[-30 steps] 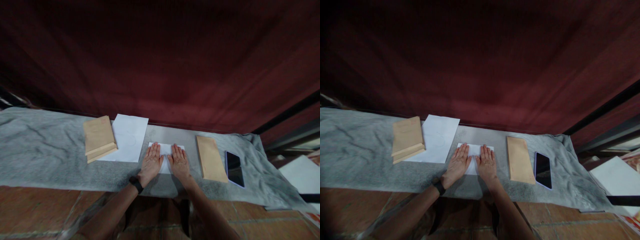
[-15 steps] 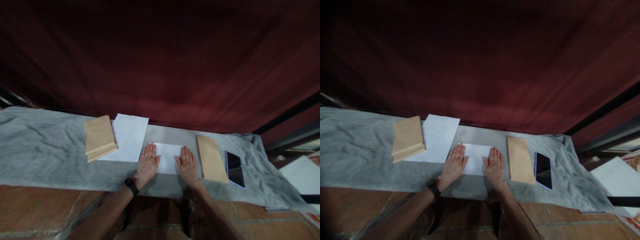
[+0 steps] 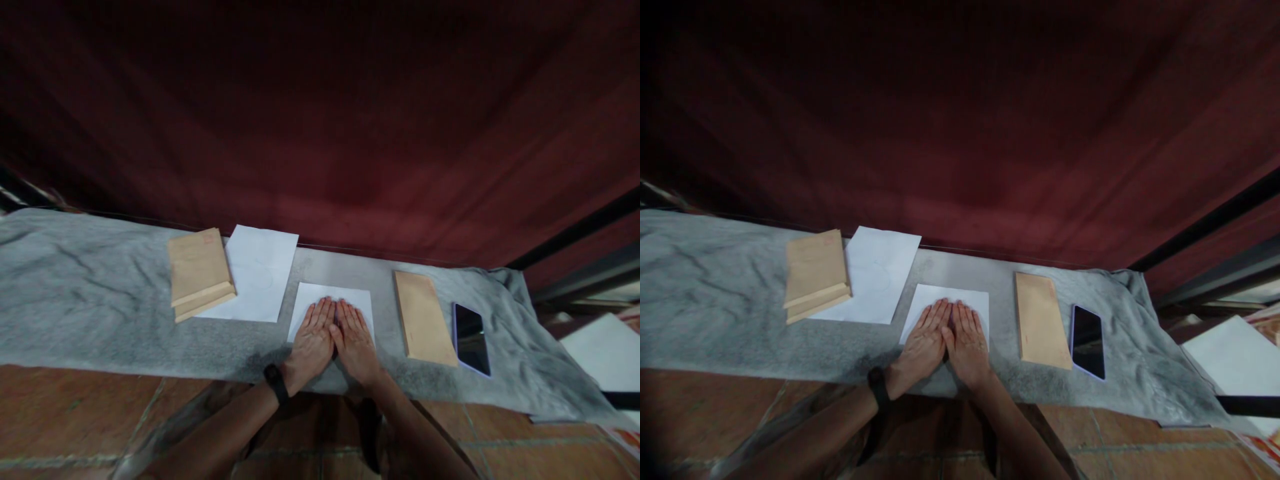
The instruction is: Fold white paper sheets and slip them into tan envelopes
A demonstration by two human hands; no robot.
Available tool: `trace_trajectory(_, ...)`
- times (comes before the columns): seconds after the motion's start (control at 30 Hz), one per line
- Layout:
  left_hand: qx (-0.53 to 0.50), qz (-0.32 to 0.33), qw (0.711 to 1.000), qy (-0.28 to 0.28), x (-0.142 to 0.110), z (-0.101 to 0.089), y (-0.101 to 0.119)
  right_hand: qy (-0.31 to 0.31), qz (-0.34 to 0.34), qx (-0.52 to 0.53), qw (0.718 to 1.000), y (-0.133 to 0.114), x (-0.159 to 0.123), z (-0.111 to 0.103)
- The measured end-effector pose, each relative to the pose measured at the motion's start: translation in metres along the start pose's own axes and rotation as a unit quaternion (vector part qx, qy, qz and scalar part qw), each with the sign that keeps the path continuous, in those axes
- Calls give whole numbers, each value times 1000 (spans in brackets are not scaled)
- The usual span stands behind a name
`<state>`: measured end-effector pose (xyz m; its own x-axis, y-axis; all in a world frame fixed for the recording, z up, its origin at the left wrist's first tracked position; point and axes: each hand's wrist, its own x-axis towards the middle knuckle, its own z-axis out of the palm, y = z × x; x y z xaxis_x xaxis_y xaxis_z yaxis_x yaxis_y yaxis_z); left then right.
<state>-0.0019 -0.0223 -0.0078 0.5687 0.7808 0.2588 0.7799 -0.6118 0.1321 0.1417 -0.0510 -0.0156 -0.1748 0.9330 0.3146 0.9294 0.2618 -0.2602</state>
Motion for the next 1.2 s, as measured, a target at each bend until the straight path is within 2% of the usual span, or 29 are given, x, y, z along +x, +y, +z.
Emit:
trace_trajectory(0.23,1,-13,1000,17,-2,-3,-15,12,26,-51,998,9,-4,-2)
trace_trajectory(0.47,9,-67,997,24,3,2,-28,50,52,-77,994,22,-8,-1)
trace_trajectory(0.7,17,-142,989,44,14,2,-37,44,92,-93,990,30,-13,-5)
trace_trajectory(0.77,9,-130,991,43,20,0,-33,43,96,-95,990,31,-13,-5)
trace_trajectory(0.93,-55,-10,998,5,35,1,-9,51,96,-95,989,30,-13,-3)
trace_trajectory(1.0,-67,19,998,-11,40,5,0,49,96,-96,989,31,-14,-2)
trace_trajectory(1.1,-61,14,998,-13,47,12,7,39,93,-103,990,32,-14,-2)
trace_trajectory(1.2,-42,-14,999,-2,53,17,4,36,96,-115,988,33,-15,-2)
